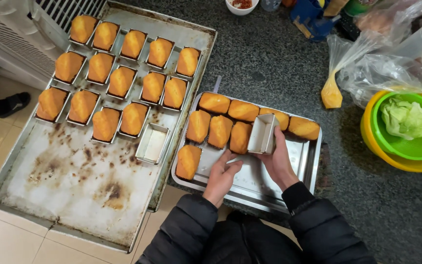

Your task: Removing baked cakes from individual molds and arranging them on a tray before placing the tray in a rack.

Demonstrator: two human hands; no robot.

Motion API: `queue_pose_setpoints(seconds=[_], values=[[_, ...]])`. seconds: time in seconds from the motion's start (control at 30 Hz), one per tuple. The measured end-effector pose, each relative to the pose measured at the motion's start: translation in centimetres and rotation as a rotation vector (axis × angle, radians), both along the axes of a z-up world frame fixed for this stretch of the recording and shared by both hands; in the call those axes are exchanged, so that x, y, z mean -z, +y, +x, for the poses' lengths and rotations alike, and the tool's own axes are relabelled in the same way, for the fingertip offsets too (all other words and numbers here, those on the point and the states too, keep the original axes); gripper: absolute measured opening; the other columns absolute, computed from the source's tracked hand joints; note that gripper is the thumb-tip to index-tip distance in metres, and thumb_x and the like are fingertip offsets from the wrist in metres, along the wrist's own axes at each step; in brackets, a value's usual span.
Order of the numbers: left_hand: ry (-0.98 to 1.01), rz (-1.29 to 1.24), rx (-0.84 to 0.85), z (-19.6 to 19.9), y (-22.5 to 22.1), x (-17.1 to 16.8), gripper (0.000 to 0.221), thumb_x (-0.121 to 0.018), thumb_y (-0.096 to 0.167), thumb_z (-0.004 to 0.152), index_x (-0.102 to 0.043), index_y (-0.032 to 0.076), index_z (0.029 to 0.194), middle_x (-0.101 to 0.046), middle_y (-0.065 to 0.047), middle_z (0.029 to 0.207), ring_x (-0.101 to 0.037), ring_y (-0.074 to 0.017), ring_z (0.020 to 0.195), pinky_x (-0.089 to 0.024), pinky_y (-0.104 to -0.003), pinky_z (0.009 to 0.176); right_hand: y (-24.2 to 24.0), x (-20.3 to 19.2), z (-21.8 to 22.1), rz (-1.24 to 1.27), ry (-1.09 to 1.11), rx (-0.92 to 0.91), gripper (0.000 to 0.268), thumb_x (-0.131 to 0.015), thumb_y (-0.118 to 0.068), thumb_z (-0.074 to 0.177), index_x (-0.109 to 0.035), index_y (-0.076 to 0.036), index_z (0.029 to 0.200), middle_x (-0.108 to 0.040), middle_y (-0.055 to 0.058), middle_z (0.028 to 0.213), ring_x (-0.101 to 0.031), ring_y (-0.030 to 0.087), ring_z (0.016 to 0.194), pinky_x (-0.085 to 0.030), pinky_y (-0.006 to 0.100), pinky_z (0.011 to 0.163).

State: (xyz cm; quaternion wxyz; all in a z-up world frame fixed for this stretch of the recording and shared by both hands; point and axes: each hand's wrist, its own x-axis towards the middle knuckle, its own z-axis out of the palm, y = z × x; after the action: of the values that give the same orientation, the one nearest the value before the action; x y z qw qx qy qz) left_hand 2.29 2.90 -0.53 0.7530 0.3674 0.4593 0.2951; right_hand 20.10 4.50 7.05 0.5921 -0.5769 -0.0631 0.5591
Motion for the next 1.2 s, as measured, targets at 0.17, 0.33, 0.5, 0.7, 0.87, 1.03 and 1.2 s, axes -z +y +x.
queue_pose_setpoints(seconds=[0.17,0.33,0.5,0.7,0.87,1.03,1.2], values=[[0.122,0.053,0.056,-2.5,-0.9,-5.0,0.079,-0.074,0.025,0.111,-0.037,-0.008,0.173,-0.066,-0.025,0.157,-0.067,-0.0300,0.144,-0.054,-0.047,0.123,-1.9,-3.3,-2.6,-0.016,-0.258,-0.023,0.073,-0.046,-0.062,0.117,-0.046,-0.014,0.171,-0.053,0.005,0.166,-0.051,0.021,0.150,-0.040,0.054,0.130],[0.167,0.383,0.027,-4.5,-0.2,-13.7,0.106,-0.081,0.042,0.106,-0.023,-0.009,0.178,-0.050,-0.039,0.167,-0.050,-0.0490,0.158,-0.042,-0.059,0.131,-2.1,-1.4,-5.7,0.003,-0.327,-0.113,0.065,-0.048,-0.049,0.120,-0.046,-0.012,0.175,-0.039,0.006,0.182,-0.033,0.019,0.167,-0.020,0.050,0.144],[0.392,0.737,-0.178,-10.2,2.9,-15.5,0.092,-0.088,0.020,0.092,-0.047,-0.008,0.170,-0.063,-0.037,0.158,-0.059,-0.0515,0.150,-0.047,-0.058,0.126,-1.1,-3.5,-9.8,0.257,-0.426,-0.674,0.072,-0.046,-0.043,0.121,-0.022,-0.010,0.180,-0.031,0.020,0.183,-0.041,0.031,0.164,-0.040,0.052,0.133],[1.104,0.938,-0.190,-17.6,6.4,-13.0,0.100,-0.090,0.019,0.085,-0.047,-0.002,0.173,-0.065,-0.034,0.145,-0.066,-0.0555,0.133,-0.053,-0.062,0.114,0.6,-1.9,-10.5,0.357,-0.377,-0.580,0.062,-0.047,-0.033,0.121,-0.028,-0.008,0.175,-0.062,0.019,0.155,-0.066,0.026,0.133,-0.058,0.038,0.100],[1.242,0.897,-0.081,-17.8,7.6,-8.4,0.116,-0.095,0.036,0.081,-0.040,0.001,0.177,-0.059,-0.031,0.157,-0.060,-0.0517,0.143,-0.046,-0.062,0.122,0.7,-2.2,-11.4,0.347,-0.407,-0.580,0.060,-0.051,-0.031,0.119,-0.036,-0.005,0.171,-0.069,0.020,0.148,-0.072,0.027,0.126,-0.061,0.039,0.097],[1.300,1.097,-0.218,-20.4,9.0,-9.9,0.127,-0.103,0.047,0.071,-0.045,0.001,0.174,-0.060,-0.031,0.159,-0.065,-0.0512,0.134,-0.051,-0.061,0.116,0.8,-2.6,-11.3,0.341,-0.394,-0.531,0.058,-0.051,-0.032,0.119,-0.041,-0.006,0.170,-0.073,0.019,0.145,-0.076,0.028,0.124,-0.063,0.039,0.096],[1.511,0.904,-0.349,-28.1,14.0,-5.3,0.104,-0.092,0.042,0.086,-0.048,0.006,0.173,-0.065,-0.021,0.146,-0.065,-0.0438,0.132,-0.054,-0.055,0.111,1.1,-3.5,-11.8,0.295,-0.394,-0.504,0.057,-0.046,-0.032,0.121,-0.042,-0.002,0.169,-0.072,0.022,0.142,-0.077,0.031,0.120,-0.061,0.043,0.098]])
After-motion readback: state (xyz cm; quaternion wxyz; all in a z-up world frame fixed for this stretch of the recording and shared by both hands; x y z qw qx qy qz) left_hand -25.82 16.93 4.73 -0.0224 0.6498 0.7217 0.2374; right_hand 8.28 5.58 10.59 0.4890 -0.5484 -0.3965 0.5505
